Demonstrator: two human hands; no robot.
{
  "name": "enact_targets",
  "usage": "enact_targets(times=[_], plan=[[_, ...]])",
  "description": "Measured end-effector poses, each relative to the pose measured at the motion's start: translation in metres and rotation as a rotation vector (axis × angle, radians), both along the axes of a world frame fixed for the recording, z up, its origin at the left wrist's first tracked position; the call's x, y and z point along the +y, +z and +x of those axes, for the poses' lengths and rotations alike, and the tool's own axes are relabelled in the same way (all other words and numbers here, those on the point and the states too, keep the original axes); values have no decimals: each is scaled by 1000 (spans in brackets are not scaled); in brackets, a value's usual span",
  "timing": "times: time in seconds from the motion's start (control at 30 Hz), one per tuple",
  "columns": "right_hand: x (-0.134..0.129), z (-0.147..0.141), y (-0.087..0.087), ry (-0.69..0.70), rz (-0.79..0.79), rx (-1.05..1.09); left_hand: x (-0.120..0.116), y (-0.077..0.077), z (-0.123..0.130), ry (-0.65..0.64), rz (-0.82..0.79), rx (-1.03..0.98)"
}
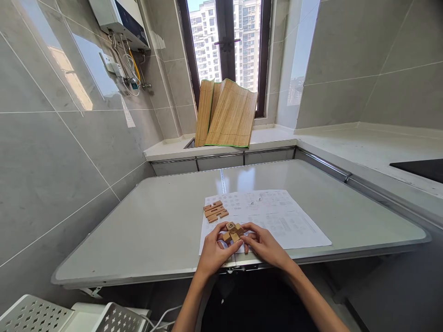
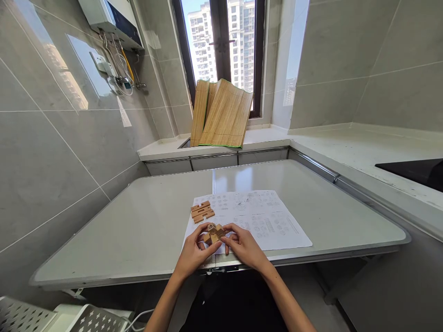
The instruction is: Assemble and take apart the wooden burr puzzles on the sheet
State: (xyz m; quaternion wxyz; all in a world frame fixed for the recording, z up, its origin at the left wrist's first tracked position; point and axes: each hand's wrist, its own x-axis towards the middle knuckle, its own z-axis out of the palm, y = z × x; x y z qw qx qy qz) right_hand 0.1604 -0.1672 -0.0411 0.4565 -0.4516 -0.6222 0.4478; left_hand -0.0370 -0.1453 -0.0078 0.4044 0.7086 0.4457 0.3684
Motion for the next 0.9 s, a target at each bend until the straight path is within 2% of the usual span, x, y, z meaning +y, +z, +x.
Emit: enact_targets(times=[0.2, 0.57, 0.9], plan=[[-2, -1, 3, 1, -3, 5, -1, 1, 1, 19, -17, 2], [0, 1, -2, 23, 2, 27, 0, 0, 0, 19, -26, -1], [-1, 0, 0, 7, 21, -1, -2, 2, 1, -26, -55, -47]])
